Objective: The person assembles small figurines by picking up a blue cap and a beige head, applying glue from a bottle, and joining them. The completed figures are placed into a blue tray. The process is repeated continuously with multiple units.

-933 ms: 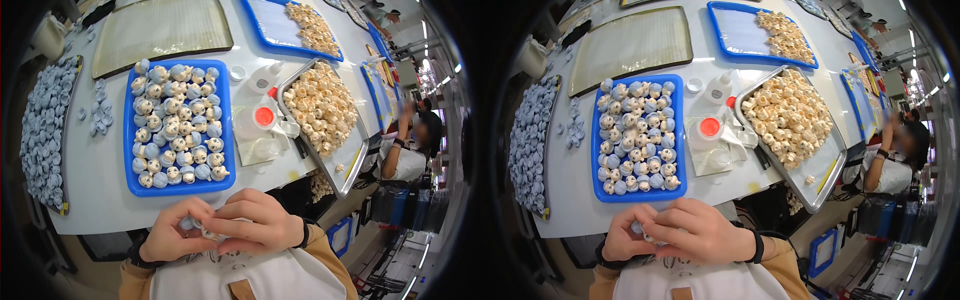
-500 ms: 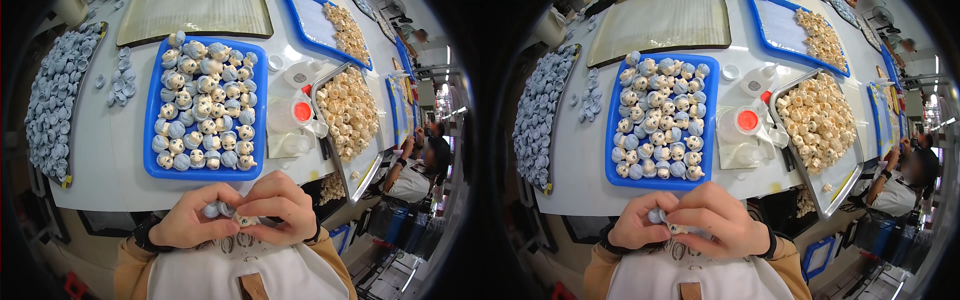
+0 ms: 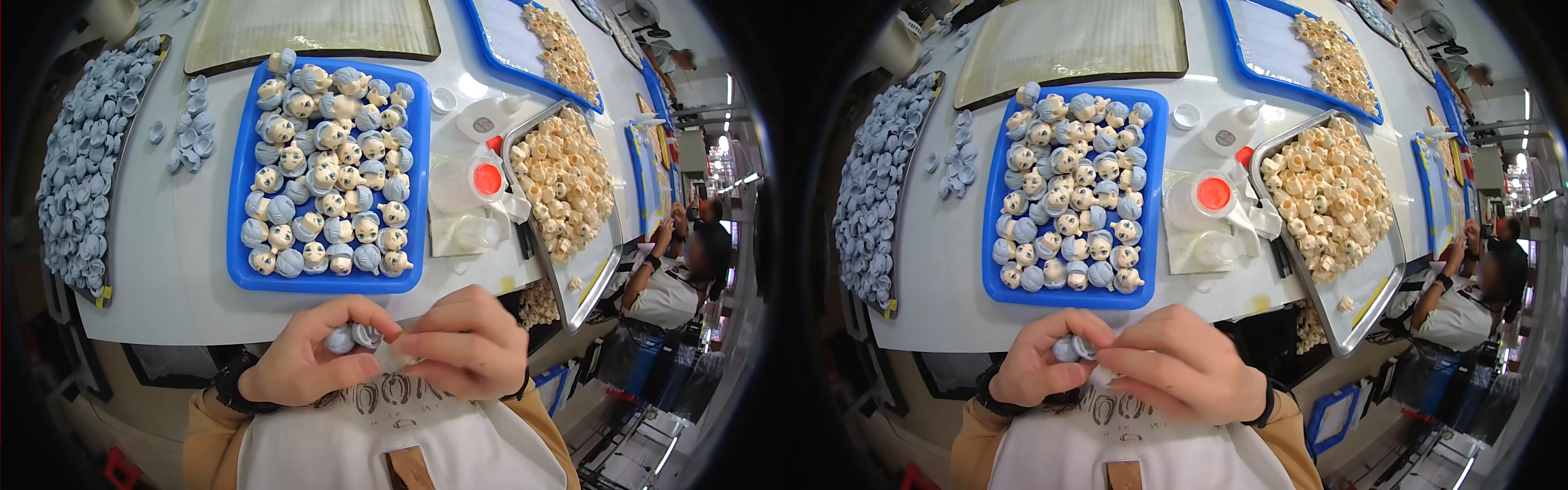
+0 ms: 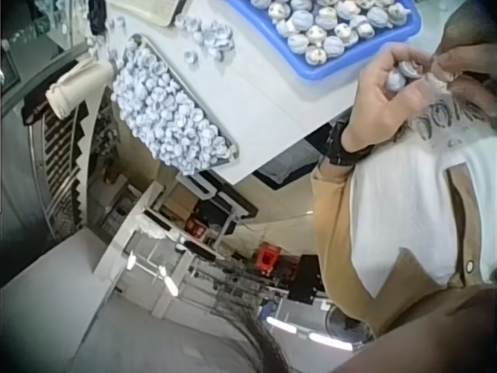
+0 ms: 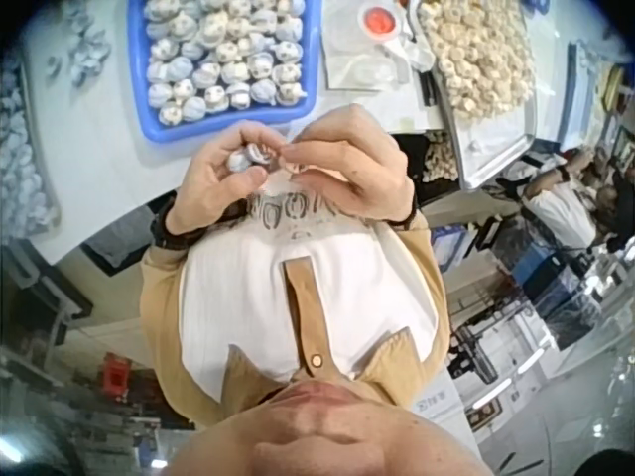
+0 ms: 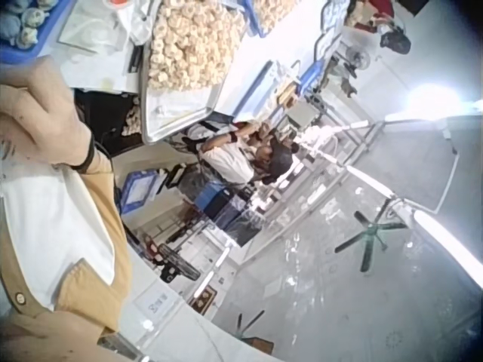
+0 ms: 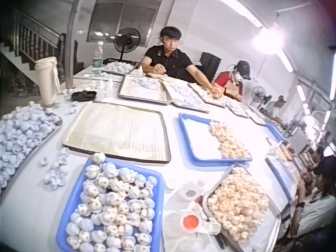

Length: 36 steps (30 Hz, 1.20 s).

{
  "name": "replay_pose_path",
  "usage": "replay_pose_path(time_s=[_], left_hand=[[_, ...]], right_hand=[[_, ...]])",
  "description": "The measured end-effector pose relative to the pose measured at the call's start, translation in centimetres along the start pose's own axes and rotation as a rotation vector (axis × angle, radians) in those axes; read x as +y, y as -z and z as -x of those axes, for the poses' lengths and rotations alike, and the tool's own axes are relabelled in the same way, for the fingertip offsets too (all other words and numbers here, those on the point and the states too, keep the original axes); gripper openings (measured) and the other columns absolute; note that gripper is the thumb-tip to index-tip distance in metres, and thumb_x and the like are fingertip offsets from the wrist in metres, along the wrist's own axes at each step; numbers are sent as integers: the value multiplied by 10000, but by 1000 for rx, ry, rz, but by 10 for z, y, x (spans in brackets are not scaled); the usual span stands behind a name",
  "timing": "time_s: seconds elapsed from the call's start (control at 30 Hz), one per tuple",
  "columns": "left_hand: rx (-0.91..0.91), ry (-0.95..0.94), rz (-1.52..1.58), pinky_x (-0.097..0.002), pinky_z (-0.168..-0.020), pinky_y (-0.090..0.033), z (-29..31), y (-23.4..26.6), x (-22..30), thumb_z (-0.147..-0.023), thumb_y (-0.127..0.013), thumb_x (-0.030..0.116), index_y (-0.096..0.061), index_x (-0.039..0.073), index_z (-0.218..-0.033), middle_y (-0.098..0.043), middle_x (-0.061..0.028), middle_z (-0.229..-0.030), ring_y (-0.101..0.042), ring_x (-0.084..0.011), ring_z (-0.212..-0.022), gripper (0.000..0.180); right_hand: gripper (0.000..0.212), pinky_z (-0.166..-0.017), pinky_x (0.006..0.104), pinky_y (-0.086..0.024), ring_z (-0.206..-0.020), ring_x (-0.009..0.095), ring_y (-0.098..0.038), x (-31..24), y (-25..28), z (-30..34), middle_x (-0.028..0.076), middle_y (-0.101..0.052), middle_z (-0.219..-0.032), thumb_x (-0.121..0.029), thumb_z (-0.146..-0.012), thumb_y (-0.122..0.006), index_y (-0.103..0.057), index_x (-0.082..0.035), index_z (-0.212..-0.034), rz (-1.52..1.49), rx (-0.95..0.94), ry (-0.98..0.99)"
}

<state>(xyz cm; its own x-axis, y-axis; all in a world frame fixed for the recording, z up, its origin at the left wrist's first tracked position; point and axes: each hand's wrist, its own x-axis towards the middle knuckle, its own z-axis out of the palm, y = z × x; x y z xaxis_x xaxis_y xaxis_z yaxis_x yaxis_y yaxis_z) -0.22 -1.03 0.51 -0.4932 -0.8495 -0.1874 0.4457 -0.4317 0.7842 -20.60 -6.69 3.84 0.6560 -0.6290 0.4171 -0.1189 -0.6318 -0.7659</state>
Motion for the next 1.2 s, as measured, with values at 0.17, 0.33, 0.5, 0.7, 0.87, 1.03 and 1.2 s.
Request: replay_pose_path(time_s=[0.17, 0.33, 0.5, 0.7, 0.87, 1.03, 1.2], left_hand=[[45, 64, -35, -236, -662, -427, -1, -6, 12, -882, -466, 92, -466, -16, -1163, -551, -133, -1080, -478, -84, -733, 301], [41, 5, 110, -210, -590, -419, -2, -10, 5, -914, -441, 122, -396, -23, -1241, -550, -180, -1092, -478, -78, -656, 361], [-98, 98, 101, -209, -670, -418, 1, -3, 10, -914, -451, 85, -398, 22, -1303, -526, -91, -1147, -455, -72, -714, 398], [-33, 8, -138, -192, -653, -399, 3, 5, 1, -919, -473, 111, -433, 33, -1282, -508, -60, -1117, -458, -56, -778, 373], [79, 54, 95, -195, -639, -402, 1, -7, 5, -899, -457, 86, -448, 12, -1246, -533, -75, -1103, -459, -53, -743, 355], [106, 54, 120, -211, -655, -438, 3, 1, -1, -870, -447, 49, -463, -23, -1204, -569, -107, -1102, -492, -61, -745, 343], [197, -66, 141, -224, -688, -466, 0, -1, -1, -835, -489, -2, -473, -31, -1192, -567, -130, -1113, -530, -80, -796, 359]], right_hand=[[309, -649, 303, -458, -761, 228, -579, -1, 24, 10, 138, -593, -873, 32, -653, -696, -640, 11, -956, 367, 378, -244], [287, -656, 313, -444, -769, 252, -548, 14, 40, 10, 115, -575, -858, 38, -679, -672, -631, 1, -962, 588, 264, -388], [264, -678, 343, -429, -797, 267, -529, 22, 42, 8, 112, -571, -862, 18, -684, -680, -629, -13, -941, 661, 215, -380], [254, -685, 353, -422, -800, 271, -523, 27, 41, 6, 101, -573, -858, 9, -684, -683, -628, -26, -929, 692, 169, -380], [252, -682, 355, -423, -797, 272, -523, 28, 42, 7, 100, -574, -857, 9, -676, -687, -624, -29, -917, 682, 179, -378], [242, -683, 356, -427, -790, 276, -529, 27, 42, 10, 106, -578, -859, 1, -666, -698, -613, -24, -892, 665, 204, -398], [248, -690, 356, -430, -799, 277, -539, 27, 41, 15, 108, -582, -865, 4, -655, -706, -606, -23, -879, 648, 228, -413]])
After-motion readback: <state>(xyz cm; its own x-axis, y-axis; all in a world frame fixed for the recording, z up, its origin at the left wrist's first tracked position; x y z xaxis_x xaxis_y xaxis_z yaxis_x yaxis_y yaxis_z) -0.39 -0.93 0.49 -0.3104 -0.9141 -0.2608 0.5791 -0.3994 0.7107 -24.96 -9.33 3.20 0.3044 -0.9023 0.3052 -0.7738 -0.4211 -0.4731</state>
